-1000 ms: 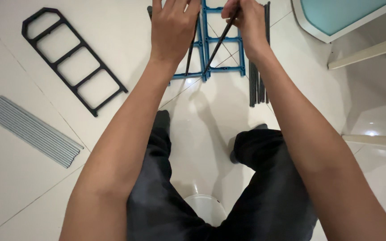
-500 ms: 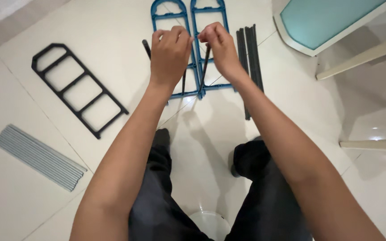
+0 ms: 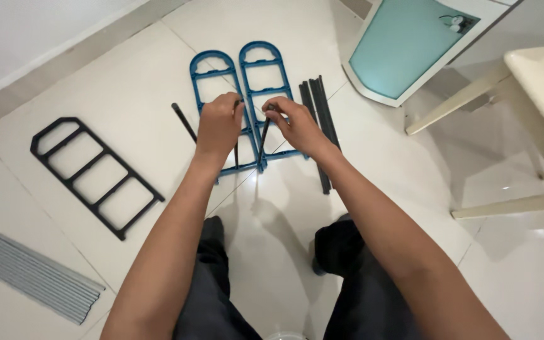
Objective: The person assembles a blue plastic rack by inserting black metal rods into the side frames. They connect two side frames with horizontal rods and then attach a top handle piece to complete the structure.
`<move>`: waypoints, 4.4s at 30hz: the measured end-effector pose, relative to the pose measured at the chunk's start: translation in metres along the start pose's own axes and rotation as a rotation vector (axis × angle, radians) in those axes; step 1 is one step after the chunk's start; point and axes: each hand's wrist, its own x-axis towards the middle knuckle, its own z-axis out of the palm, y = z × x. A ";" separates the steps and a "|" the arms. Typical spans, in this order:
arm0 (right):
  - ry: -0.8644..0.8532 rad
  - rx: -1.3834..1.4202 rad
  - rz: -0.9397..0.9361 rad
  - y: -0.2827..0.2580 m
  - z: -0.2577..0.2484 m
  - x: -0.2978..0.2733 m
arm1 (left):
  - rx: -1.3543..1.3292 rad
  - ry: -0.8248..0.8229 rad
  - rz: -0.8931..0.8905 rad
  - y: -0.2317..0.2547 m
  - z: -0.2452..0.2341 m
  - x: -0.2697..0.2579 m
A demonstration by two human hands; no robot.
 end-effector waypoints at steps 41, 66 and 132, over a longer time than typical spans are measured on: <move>-0.164 -0.794 0.097 0.014 0.008 0.041 | 0.059 -0.154 -0.112 -0.002 -0.002 -0.004; -0.211 -0.333 0.120 -0.022 -0.020 0.029 | -0.080 -0.048 -0.094 0.000 -0.005 -0.009; 0.039 0.477 1.063 0.290 0.087 -0.066 | 0.114 -0.766 -0.820 -0.062 0.103 -0.095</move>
